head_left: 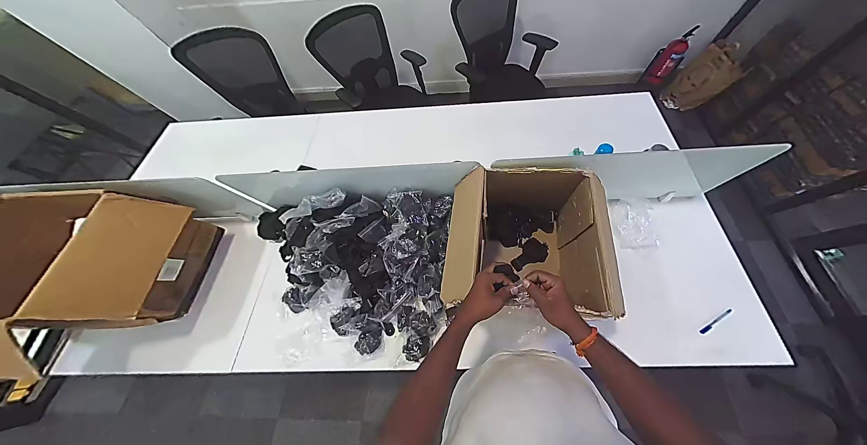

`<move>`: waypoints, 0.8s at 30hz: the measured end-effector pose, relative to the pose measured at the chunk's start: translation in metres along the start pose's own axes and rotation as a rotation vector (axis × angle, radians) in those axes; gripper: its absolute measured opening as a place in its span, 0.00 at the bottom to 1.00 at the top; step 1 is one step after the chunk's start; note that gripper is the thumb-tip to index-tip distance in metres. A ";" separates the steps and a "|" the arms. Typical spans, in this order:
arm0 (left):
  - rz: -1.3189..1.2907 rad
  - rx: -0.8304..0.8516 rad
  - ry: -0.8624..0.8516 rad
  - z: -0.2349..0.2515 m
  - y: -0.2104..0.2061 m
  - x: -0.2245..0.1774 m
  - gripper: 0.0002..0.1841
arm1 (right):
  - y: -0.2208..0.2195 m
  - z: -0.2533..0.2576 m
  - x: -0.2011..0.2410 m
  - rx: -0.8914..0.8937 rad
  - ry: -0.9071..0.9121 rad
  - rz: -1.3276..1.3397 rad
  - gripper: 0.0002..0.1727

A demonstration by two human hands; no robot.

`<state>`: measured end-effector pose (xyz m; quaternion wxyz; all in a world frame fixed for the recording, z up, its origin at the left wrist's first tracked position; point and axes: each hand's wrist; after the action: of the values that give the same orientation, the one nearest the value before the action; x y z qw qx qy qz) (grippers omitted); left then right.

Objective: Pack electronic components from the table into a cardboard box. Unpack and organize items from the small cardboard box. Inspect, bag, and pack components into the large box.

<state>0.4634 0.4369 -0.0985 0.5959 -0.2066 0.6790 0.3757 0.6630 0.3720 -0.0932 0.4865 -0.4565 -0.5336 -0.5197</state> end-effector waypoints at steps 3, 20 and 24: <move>-0.047 0.007 0.020 -0.002 0.005 -0.001 0.13 | 0.000 0.000 0.000 -0.060 -0.005 0.056 0.07; -0.090 -0.156 0.015 -0.009 0.001 -0.003 0.10 | 0.068 -0.015 0.012 -0.278 -0.060 -0.015 0.09; -0.063 -0.331 0.024 -0.009 -0.006 -0.001 0.10 | 0.148 -0.020 0.010 -0.591 0.022 0.162 0.11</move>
<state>0.4621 0.4266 -0.0989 0.5571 -0.3276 0.6081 0.4610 0.8097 0.3582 -0.0676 0.3782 -0.6136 -0.3159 -0.6170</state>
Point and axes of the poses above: each hand's wrist, its own z-axis towards the middle knuckle, its own y-axis out of the back of the hand, x = y × z, and after that the axes turned 4 degrees about x, right-handed
